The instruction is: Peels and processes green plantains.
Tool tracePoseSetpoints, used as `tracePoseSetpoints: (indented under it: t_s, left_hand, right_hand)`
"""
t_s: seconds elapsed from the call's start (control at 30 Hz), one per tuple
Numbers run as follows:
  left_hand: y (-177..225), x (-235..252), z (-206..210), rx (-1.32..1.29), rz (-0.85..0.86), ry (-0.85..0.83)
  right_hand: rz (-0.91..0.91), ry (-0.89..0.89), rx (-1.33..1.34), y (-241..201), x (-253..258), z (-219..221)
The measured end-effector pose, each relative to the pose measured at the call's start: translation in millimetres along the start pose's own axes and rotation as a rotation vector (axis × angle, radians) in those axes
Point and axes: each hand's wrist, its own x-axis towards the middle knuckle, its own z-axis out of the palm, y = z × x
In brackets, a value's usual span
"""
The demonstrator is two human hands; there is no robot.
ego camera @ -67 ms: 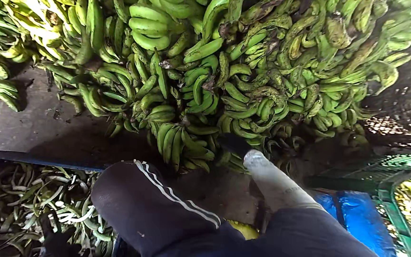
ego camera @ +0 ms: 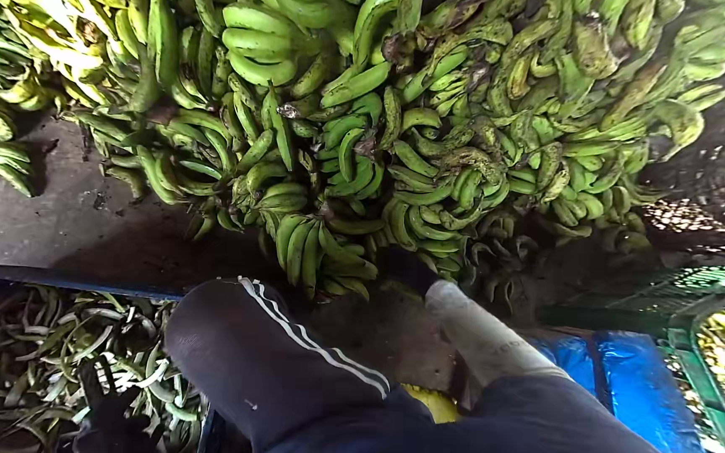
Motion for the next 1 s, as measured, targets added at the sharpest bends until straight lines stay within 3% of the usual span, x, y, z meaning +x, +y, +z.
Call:
tracePoseSetpoints:
  t_s: [0.1, 0.27, 0.37, 0.47, 0.6, 0.73, 0.8, 0.87, 0.9, 0.93, 1.0]
  left_hand:
    - [8, 4, 8, 0.041, 0.072, -0.037]
    - [-1, -4, -6, 0.244, 0.394, -0.137]
    - [3, -24, 6, 0.113, 0.38, -0.035]
    - [-8, -18, -10, -0.058, 0.168, -0.022]
    - [-42, -19, -37, -0.016, 0.388, 0.009]
    - [-8, -52, -27, -0.087, 0.21, 0.089]
    - [-7, -58, -20, -0.16, 0.249, 0.081]
    - [-17, -49, -19, -0.216, 0.287, 0.037]
    - [-24, -44, -21, -0.218, 0.32, 0.014]
    - [-29, -41, -23, -0.213, 0.342, -0.007]
    - [-34, -40, -27, -0.178, 0.367, -0.026]
  right_hand:
    - [-0.122, 0.036, -0.047, -15, -2, 52]
    - [0.034, -0.101, -0.214, -70, 15, 75]
    - [-0.018, -0.125, -0.23, -74, 16, 68]
    - [-0.079, -0.13, -0.208, -73, 16, 64]
    - [-0.067, -0.157, -0.09, -69, 14, 55]
    - [-0.018, -0.157, -0.013, -67, -2, 42]
    - [-0.023, -0.131, 0.052, -61, -6, 57]
    - [-0.135, 0.035, 0.151, -57, -19, 80]
    - [-0.147, 0.038, 0.159, -73, -41, 73]
    - [0.017, -0.15, 0.196, -112, -73, 41]
    - [0.208, -0.205, 0.31, -167, -116, 7]
